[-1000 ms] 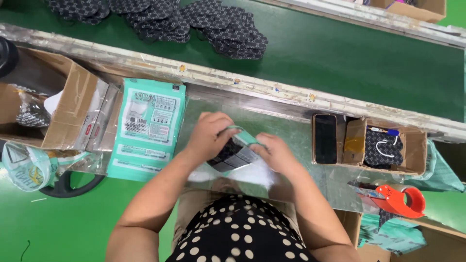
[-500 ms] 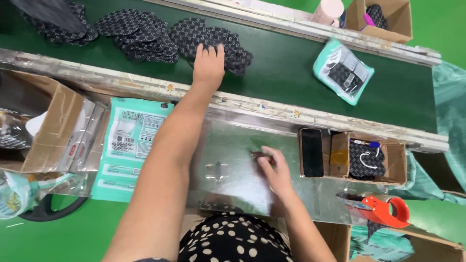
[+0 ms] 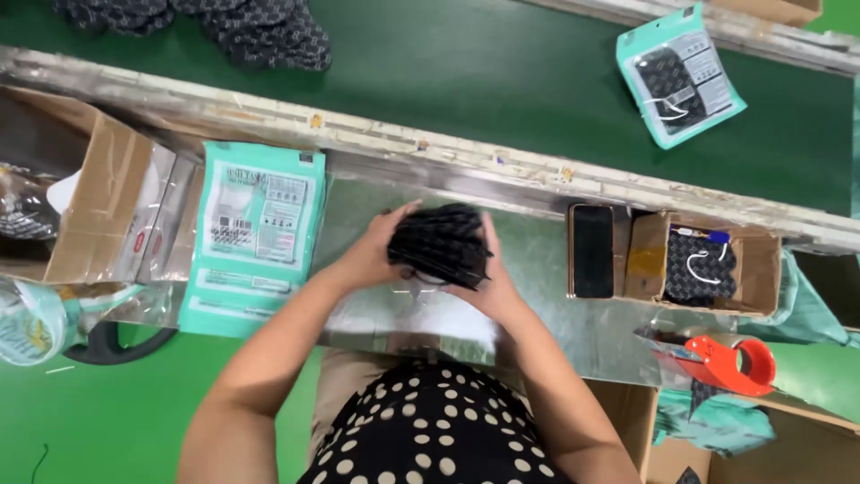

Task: Packaging black mesh products into green plastic shipping bags at a workstation.

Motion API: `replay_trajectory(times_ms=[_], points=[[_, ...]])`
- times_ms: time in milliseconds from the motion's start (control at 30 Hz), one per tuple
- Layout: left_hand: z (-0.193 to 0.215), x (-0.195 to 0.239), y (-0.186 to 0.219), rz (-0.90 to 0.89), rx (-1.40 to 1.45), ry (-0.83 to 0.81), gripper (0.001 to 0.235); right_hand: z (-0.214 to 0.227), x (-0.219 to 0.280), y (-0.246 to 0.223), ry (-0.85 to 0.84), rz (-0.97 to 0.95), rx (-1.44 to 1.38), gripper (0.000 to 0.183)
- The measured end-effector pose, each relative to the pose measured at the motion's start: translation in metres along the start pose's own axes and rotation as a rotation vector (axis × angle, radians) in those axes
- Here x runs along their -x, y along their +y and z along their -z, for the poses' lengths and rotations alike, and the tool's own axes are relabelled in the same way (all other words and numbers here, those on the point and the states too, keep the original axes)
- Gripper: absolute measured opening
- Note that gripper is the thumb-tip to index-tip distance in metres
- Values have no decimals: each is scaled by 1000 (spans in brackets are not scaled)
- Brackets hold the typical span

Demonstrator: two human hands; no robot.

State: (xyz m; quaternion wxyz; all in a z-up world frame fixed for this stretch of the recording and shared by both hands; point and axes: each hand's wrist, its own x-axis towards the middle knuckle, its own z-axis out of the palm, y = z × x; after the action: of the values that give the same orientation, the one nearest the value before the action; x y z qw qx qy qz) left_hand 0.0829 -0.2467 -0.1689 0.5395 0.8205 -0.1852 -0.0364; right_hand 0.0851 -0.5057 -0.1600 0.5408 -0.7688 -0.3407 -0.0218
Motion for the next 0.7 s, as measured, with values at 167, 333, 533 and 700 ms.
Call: replay_trajectory(times_ms=[167, 333, 533, 700], points=[[-14, 10, 23, -120, 113, -36, 128, -13, 19, 19, 11, -200, -78, 102], [-32, 8, -18, 39, 104, -83, 112, -15, 50, 58, -128, -119, 172, 82], [-2, 20, -3, -263, -182, 141, 65, -23, 33, 34, 52, -34, -143, 60], [111, 35, -58, 70, -572, 736, 17, -8, 8, -1, -138, -547, 25, 39]])
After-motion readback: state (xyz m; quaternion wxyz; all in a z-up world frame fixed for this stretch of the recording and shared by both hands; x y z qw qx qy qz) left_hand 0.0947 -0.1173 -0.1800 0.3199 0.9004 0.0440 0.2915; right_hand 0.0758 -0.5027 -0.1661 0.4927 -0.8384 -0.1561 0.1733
